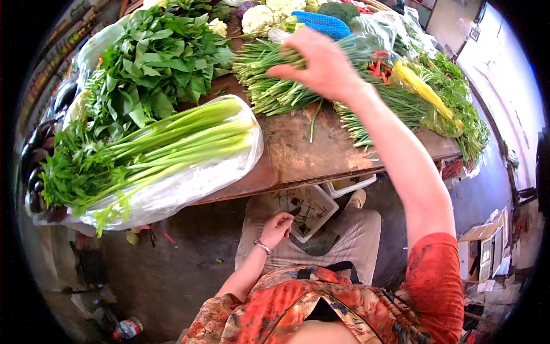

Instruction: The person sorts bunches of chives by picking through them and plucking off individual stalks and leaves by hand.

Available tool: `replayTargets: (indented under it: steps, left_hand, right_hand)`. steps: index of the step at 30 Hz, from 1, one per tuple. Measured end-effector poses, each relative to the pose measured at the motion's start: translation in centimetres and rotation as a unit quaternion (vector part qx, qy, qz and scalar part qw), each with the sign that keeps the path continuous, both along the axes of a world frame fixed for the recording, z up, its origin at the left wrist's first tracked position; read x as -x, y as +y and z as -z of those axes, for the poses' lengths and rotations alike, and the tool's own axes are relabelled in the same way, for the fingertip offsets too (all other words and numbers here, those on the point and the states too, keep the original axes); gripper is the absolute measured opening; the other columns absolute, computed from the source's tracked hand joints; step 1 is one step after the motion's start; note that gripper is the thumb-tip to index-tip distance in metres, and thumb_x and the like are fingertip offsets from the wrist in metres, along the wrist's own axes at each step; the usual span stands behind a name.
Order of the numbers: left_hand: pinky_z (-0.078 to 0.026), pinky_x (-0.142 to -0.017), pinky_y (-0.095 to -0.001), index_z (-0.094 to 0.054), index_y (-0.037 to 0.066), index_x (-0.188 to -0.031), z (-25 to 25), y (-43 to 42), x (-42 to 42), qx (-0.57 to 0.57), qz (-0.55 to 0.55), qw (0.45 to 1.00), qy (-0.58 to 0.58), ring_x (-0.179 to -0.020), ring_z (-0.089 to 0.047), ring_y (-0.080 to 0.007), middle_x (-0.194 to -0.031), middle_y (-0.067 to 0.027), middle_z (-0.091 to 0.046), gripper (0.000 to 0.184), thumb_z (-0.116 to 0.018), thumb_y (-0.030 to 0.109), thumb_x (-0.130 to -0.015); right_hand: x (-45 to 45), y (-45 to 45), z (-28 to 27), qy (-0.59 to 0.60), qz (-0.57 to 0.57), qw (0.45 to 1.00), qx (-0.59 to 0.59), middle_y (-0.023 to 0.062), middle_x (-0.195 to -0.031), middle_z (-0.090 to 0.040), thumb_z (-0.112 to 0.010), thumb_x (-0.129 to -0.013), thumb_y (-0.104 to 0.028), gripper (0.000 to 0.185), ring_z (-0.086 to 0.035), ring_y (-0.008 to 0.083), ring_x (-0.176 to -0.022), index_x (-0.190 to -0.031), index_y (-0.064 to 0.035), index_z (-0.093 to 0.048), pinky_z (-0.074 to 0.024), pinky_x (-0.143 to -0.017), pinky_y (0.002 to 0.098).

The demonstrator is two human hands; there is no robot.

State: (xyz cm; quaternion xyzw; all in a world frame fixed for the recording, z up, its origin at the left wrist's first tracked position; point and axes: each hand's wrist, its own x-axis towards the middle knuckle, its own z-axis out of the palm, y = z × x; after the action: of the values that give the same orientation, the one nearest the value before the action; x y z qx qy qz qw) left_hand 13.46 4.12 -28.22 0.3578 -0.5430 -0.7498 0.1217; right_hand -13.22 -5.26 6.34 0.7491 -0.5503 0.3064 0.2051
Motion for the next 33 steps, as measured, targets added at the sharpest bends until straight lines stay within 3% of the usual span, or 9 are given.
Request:
replayTargets:
  steps: [4,8,11,14,19,23,26,30,33]
  left_hand:
    - [-0.041,-0.048,-0.0209,-0.058,0.006,-0.104,0.0,-0.1,-0.1,-0.012,-0.005,1.0,0.001,-0.056,-0.052,-0.0068,-0.071,0.0004,-0.056,0.013,-0.051,0.013,-0.095]
    - [-0.041,-0.047,-0.021,-0.057,0.006,-0.105,-0.3,-0.3,-0.1,-0.037,-0.011,0.999,-0.013,-0.055,-0.054,-0.0083,-0.07,-0.0005,-0.057,0.014,-0.05,0.013,-0.096]
    - [-0.041,-0.047,-0.0211,-0.057,0.005,-0.105,-0.2,-0.2,0.0,-0.035,-0.003,0.999,-0.001,-0.055,-0.054,-0.0087,-0.07,-0.0008,-0.057,0.014,-0.05,0.012,-0.096]
    - [-0.042,-0.047,-0.0211,-0.057,0.005,-0.105,0.3,-0.1,-0.1,-0.039,0.002,0.999,0.012,-0.055,-0.054,-0.0088,-0.07,-0.0009,-0.057,0.014,-0.05,0.013,-0.096]
    - [-0.042,-0.048,-0.0211,-0.057,0.005,-0.104,0.2,-0.1,0.0,-0.026,0.01,1.0,-0.005,-0.055,-0.054,-0.0083,-0.07,-0.0003,-0.057,0.014,-0.051,0.014,-0.096]
    - [-0.042,-0.048,-0.0216,-0.058,0.006,-0.103,0.3,0.0,0.3,-0.014,0.01,1.0,-0.018,-0.056,-0.054,-0.0082,-0.07,-0.0002,-0.057,0.014,-0.051,0.015,-0.096]
    - [-0.042,-0.048,-0.022,-0.059,0.006,-0.103,0.3,0.2,0.3,-0.007,0.012,1.0,-0.026,-0.056,-0.054,-0.0084,-0.071,-0.0005,-0.057,0.014,-0.05,0.015,-0.096]
    - [-0.043,-0.048,-0.0222,-0.059,0.006,-0.103,0.6,0.2,0.1,-0.002,0.014,0.999,-0.043,-0.057,-0.055,-0.0088,-0.073,-0.0006,-0.059,0.014,-0.05,0.015,-0.096]
    - [-0.044,-0.048,-0.0225,-0.059,0.006,-0.104,-0.3,0.3,0.1,0.001,0.012,0.999,-0.053,-0.057,-0.056,-0.0094,-0.073,-0.0008,-0.059,0.014,-0.051,0.015,-0.096]
  right_hand:
    - [-1.9,-2.7,4.3,-0.049,-0.012,0.985,-0.168,0.016,-0.128,-0.041,-0.065,-0.068,-0.071,0.084,-0.035,0.0322,-0.124,-0.129,-0.0162,-0.05,-0.024,-0.11,0.046]
    - [-0.6,-1.8,3.1,-0.104,-0.062,0.972,-0.199,0.0146,-0.134,-0.04,-0.074,-0.066,-0.057,0.091,-0.033,0.0315,-0.13,-0.14,-0.0165,-0.039,-0.0241,-0.111,0.0412]
    - [0.3,0.3,1.1,-0.192,-0.116,0.958,-0.179,0.014,-0.137,-0.043,-0.074,-0.073,-0.047,0.082,-0.039,0.0253,-0.129,-0.14,-0.0147,-0.04,-0.0305,-0.109,0.0387]
    - [3.2,3.2,-0.5,-0.259,-0.046,0.959,-0.101,0.0064,-0.113,-0.062,-0.062,-0.089,-0.022,0.039,-0.057,0.0144,-0.108,-0.124,-0.0076,-0.056,-0.0428,-0.096,0.0283]
    - [10.3,8.0,2.1,-0.26,0.07,0.937,-0.221,0.0053,-0.106,-0.064,-0.061,-0.083,-0.011,0.029,-0.058,0.0126,-0.099,-0.11,-0.0017,-0.061,-0.0449,-0.091,0.0281]
    - [10.2,9.7,4.4,-0.175,0.106,0.938,-0.281,0.0127,-0.125,-0.056,-0.071,-0.074,-0.019,0.057,-0.05,0.0248,-0.119,-0.126,-0.0053,-0.053,-0.0369,-0.103,0.0336]
    - [10.8,9.3,5.1,-0.145,0.134,0.93,-0.311,0.0122,-0.132,-0.051,-0.074,-0.072,-0.043,0.074,-0.044,0.0298,-0.126,-0.133,-0.011,-0.047,-0.0225,-0.109,0.046]
    - [10.9,9.1,4.2,-0.09,0.17,0.913,-0.36,0.0151,-0.134,-0.05,-0.074,-0.069,-0.049,0.081,-0.042,0.0343,-0.126,-0.137,-0.0157,-0.045,-0.0211,-0.111,0.0473]
    - [10.1,10.0,3.4,-0.028,0.174,0.917,-0.358,0.0098,-0.133,-0.05,-0.074,-0.069,-0.048,0.079,-0.041,0.0305,-0.123,-0.135,-0.0156,-0.046,-0.0222,-0.106,0.0454]
